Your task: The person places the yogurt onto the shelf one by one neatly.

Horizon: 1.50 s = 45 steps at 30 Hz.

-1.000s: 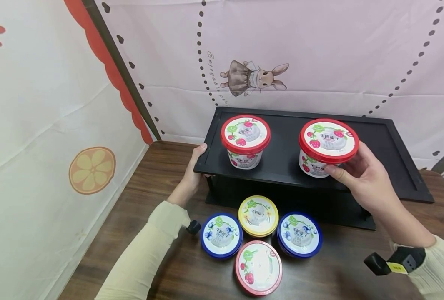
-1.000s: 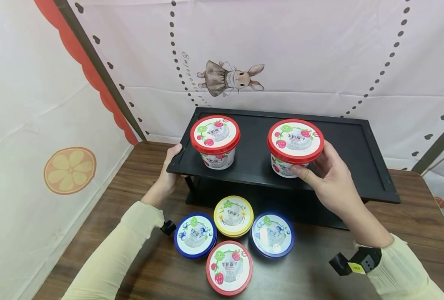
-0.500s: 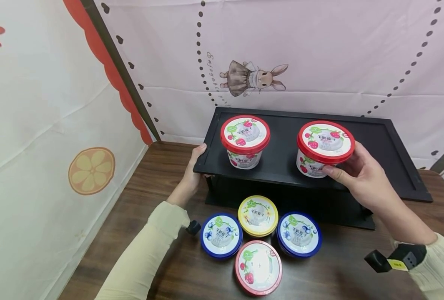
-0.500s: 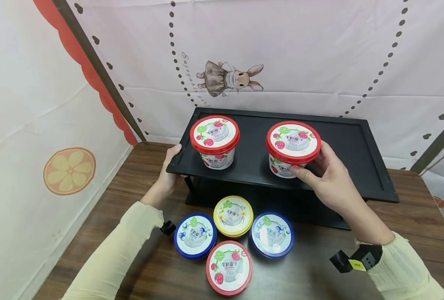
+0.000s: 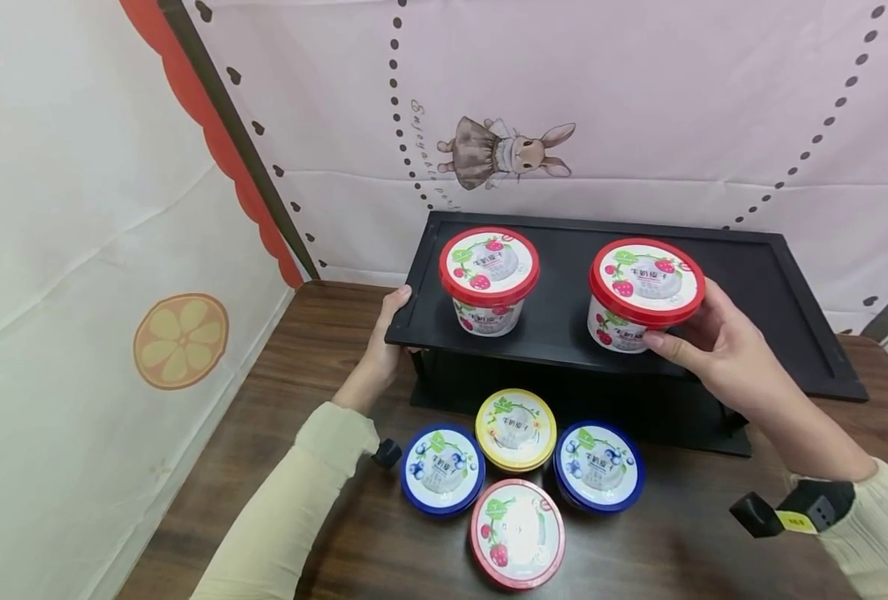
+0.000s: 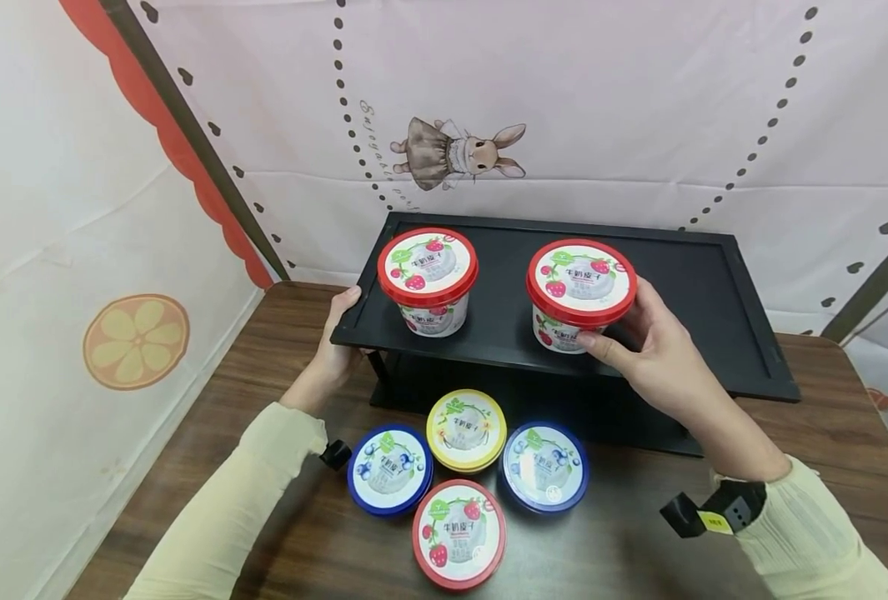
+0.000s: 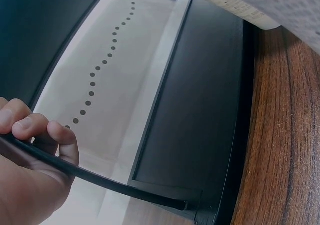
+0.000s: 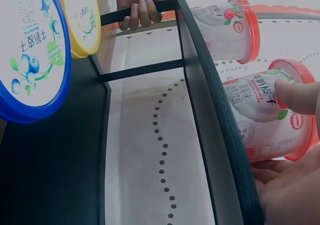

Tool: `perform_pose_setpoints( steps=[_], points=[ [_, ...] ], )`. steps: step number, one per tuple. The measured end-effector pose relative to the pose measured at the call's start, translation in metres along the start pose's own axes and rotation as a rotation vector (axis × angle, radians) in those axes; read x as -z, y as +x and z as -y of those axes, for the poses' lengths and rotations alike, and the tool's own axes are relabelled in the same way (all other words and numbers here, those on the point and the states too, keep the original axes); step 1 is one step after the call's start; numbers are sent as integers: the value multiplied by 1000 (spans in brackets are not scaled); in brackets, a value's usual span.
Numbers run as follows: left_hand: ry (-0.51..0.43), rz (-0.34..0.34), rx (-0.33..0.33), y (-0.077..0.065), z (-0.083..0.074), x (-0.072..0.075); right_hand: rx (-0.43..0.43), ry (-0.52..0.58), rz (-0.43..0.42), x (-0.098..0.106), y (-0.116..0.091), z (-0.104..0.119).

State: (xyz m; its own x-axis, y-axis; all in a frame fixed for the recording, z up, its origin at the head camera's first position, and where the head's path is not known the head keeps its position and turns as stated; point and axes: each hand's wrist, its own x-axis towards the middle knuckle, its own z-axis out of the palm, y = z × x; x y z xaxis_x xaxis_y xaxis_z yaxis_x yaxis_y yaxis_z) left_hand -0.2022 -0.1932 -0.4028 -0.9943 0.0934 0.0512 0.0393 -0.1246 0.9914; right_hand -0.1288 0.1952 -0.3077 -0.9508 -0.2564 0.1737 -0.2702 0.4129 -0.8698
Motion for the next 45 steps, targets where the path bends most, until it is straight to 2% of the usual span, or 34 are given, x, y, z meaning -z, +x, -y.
perform_pose_setpoints(
  steps=[13,23,31,33,39,45],
  points=[
    [13,-10,-16,0,2,1,-44,-8,-45,7,-7,3],
    [24,15,-34,0,1,1,17,14,-81,12,-18,0],
    [-13,34,-50,1,1,1,68,18,-132,16,-30,-7],
    [-17,41,-52,1,1,1,91,71,-141,16,-34,-10],
    [-18,29,-47,0,0,1,180,325,-133,15,-43,-17],
    [-11,23,-41,-1,-1,0,244,428,-132,12,-50,-18]
  ],
)
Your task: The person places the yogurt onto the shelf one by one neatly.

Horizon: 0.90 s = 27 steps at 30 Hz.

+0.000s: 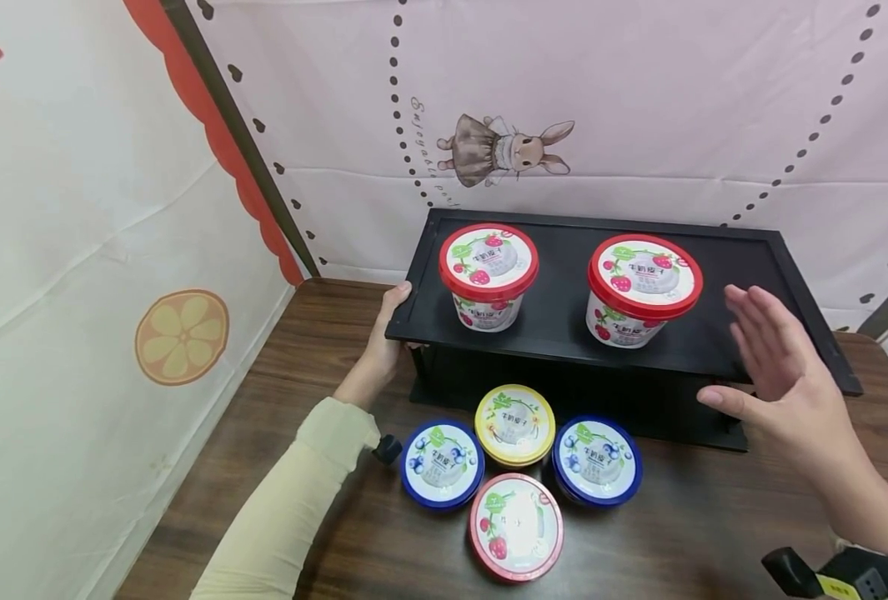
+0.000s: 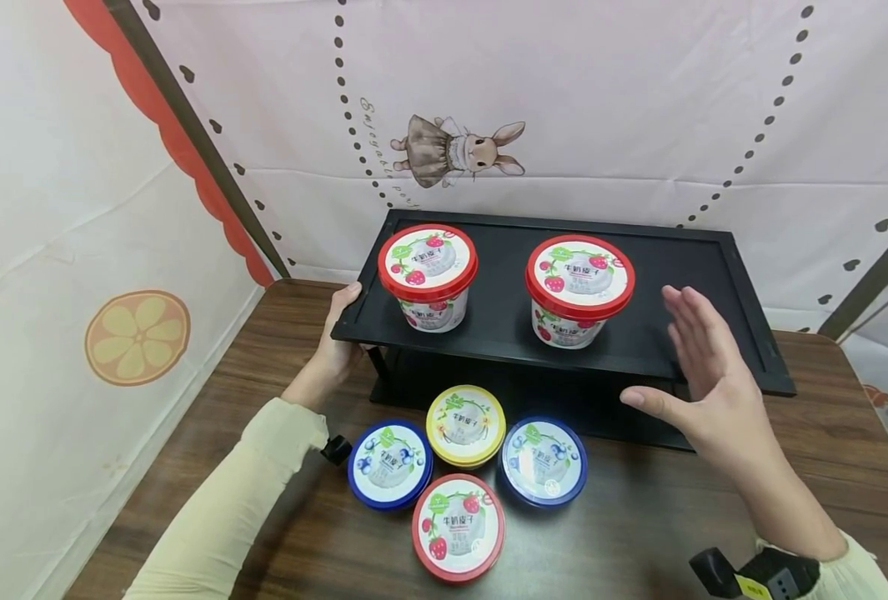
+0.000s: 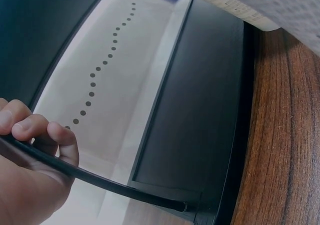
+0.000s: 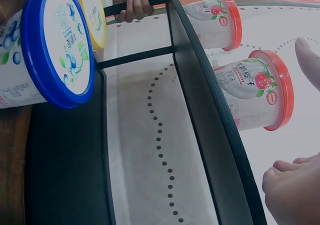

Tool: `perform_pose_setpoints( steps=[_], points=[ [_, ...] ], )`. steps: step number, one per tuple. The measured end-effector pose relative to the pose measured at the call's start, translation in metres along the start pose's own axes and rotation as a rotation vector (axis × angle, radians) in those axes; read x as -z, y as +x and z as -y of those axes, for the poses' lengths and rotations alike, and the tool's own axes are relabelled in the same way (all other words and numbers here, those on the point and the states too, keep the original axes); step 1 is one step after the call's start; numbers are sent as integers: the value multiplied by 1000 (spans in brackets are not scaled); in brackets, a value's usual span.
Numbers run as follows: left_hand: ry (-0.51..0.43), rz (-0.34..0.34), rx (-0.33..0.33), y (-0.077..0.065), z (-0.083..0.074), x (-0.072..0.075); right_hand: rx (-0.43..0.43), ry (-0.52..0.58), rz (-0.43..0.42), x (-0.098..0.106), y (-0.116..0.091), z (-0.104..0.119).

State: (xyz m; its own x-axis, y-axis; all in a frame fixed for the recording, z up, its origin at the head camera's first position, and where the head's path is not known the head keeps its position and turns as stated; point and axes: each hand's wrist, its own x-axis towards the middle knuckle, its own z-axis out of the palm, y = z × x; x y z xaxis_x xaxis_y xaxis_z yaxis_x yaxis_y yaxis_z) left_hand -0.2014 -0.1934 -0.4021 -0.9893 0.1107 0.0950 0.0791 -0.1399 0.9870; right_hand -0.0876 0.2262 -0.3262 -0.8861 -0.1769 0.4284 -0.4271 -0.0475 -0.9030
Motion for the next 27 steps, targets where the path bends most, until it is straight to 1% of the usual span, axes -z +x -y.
perform_pose_setpoints(
  steps=[5,8,11,15,18,23,27],
  points=[
    [-16,-4,-8,0,1,0,85,57,-38,0,-5,1],
    [-31,-1,-10,0,0,0,120,81,-50,1,-7,1],
    [-52,3,-2,1,0,0,126,108,-47,1,-10,-1],
    [-48,9,-2,1,-1,0,114,108,-61,2,-15,-2],
    [-38,16,-2,1,-2,0,123,104,-74,2,-19,-4],
    [-22,11,-4,0,-2,0,217,198,-53,4,-24,-9],
    [-19,11,-12,0,0,0,320,273,12,4,-25,-16]
  ],
)
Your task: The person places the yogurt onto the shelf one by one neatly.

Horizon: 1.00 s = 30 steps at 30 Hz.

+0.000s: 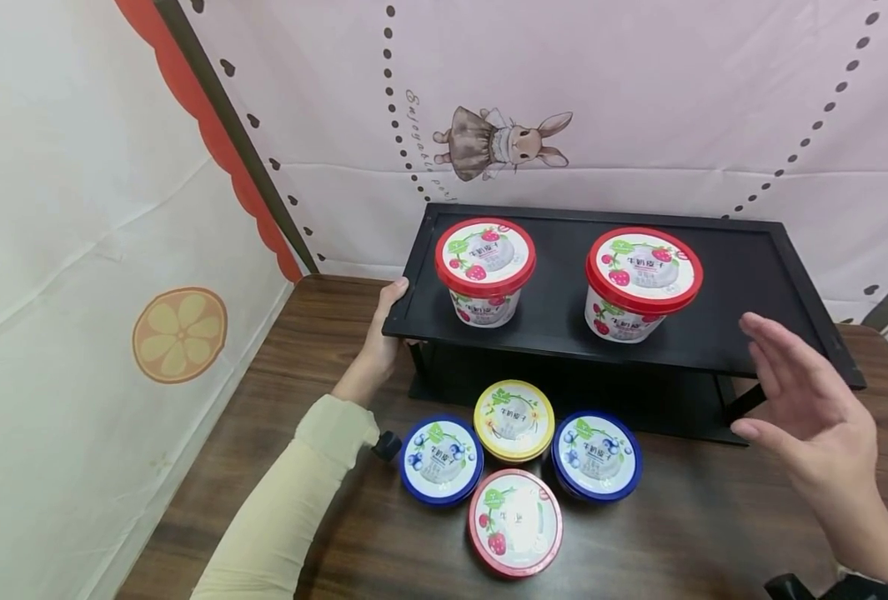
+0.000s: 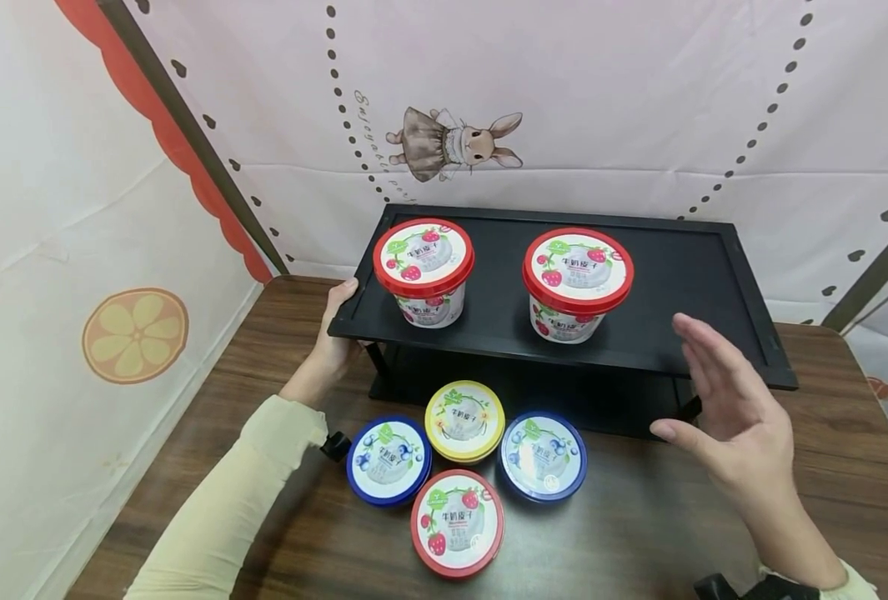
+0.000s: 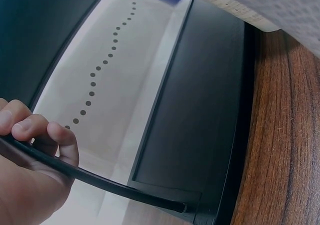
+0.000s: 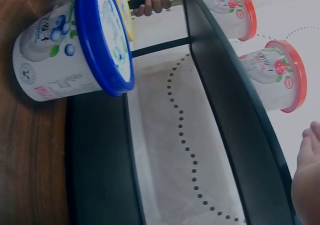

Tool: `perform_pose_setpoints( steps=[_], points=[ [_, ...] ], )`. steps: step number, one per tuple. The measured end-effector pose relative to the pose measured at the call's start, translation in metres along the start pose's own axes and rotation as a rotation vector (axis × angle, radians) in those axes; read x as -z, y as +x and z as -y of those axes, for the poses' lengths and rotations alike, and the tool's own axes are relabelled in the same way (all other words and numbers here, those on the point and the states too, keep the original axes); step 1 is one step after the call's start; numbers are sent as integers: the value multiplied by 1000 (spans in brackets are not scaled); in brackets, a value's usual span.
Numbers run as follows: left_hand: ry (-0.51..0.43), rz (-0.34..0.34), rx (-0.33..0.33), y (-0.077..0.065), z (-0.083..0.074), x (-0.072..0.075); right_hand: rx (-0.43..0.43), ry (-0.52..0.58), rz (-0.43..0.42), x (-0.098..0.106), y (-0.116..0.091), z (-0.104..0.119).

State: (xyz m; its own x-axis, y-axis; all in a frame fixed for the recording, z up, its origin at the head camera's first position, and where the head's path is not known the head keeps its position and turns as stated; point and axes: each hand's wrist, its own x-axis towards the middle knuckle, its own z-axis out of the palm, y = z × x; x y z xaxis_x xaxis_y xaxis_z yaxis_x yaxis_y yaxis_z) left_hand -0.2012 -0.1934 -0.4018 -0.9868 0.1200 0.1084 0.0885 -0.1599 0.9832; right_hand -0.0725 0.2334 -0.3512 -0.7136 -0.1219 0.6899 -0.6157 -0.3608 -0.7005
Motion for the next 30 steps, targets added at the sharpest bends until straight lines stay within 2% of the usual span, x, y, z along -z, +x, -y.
perform_pose_setpoints(
  steps=[5,10,14,20,23,30],
  points=[
    [-15,1,-5,0,1,0,94,101,117,-3,-3,-7],
    [-8,-12,-2,0,-1,-2,103,155,197,-12,-5,-11],
    [2,-16,3,-1,-1,-2,26,102,253,-15,-14,-15],
    [34,-29,15,-1,-1,-2,-133,-84,334,-11,-31,-23],
    [21,-29,17,-1,-1,-2,-184,-170,357,-8,-38,-29],
    [-17,-14,7,0,-1,-2,-303,-293,393,1,-45,-40]
  ],
)
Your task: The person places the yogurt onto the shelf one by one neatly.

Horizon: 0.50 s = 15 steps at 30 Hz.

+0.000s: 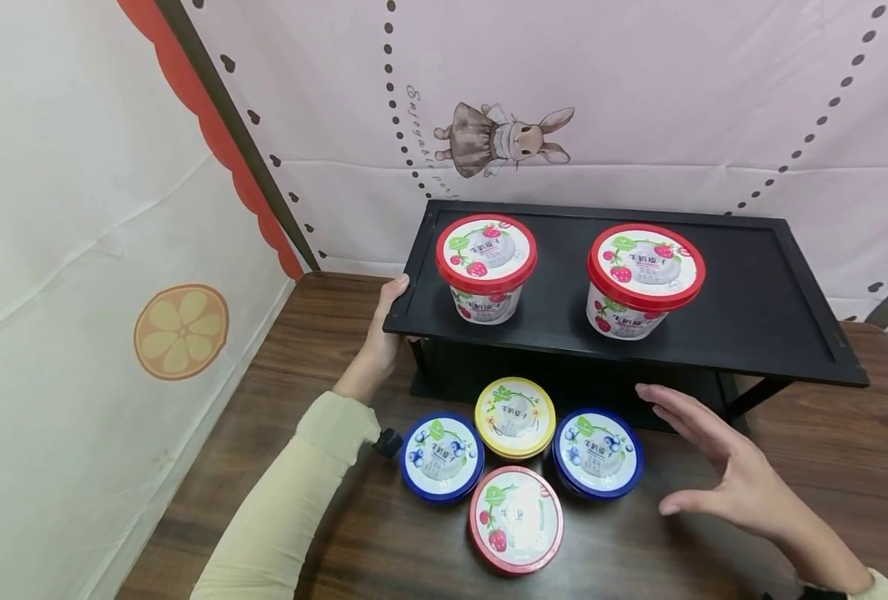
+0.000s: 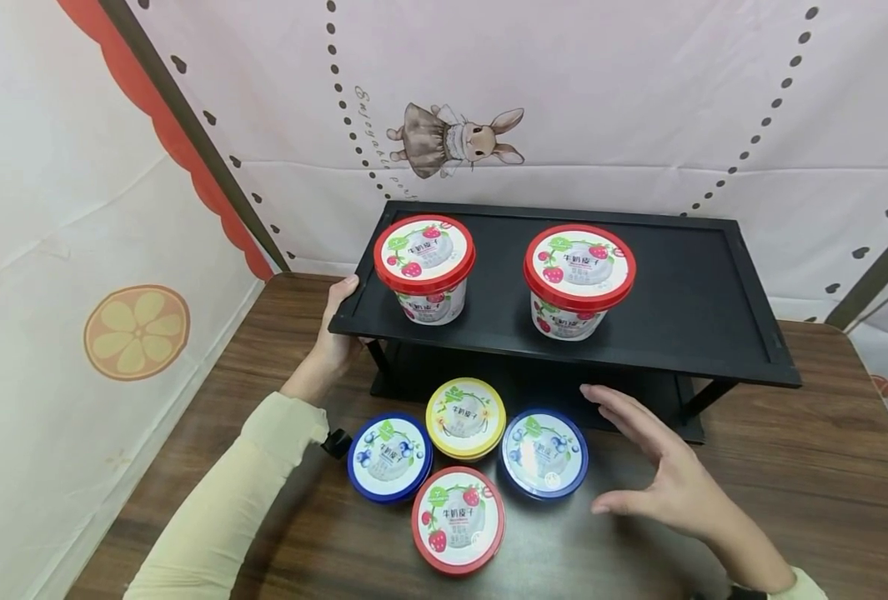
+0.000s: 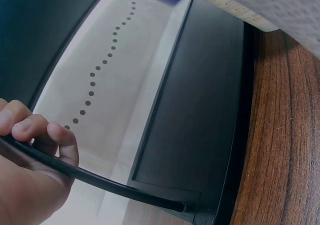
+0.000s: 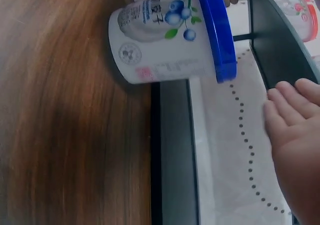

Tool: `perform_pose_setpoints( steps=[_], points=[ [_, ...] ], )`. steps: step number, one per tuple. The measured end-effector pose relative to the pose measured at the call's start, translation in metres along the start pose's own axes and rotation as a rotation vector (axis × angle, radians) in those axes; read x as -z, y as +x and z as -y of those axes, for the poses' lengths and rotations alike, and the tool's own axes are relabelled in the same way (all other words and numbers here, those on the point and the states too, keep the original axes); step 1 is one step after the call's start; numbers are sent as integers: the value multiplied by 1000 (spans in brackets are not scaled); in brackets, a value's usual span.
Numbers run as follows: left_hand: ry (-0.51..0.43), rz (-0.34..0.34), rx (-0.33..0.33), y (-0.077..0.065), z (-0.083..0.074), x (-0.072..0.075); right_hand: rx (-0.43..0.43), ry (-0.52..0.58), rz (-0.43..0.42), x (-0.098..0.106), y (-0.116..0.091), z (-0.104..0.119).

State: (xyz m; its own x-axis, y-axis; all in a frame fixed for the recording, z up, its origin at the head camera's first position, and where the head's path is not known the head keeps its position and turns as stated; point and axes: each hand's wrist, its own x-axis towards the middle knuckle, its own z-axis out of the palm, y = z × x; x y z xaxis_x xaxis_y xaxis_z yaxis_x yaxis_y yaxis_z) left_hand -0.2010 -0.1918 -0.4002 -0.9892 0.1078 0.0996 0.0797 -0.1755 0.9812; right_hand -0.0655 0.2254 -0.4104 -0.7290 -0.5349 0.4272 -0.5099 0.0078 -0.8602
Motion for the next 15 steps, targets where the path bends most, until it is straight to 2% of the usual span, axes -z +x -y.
perform_pose_setpoints(
  steps=[7,15],
  points=[
    [9,-7,7,1,1,1,-225,-66,64,3,-4,-10],
    [53,-18,-1,1,2,1,-420,-151,91,0,-10,-18]
  ],
)
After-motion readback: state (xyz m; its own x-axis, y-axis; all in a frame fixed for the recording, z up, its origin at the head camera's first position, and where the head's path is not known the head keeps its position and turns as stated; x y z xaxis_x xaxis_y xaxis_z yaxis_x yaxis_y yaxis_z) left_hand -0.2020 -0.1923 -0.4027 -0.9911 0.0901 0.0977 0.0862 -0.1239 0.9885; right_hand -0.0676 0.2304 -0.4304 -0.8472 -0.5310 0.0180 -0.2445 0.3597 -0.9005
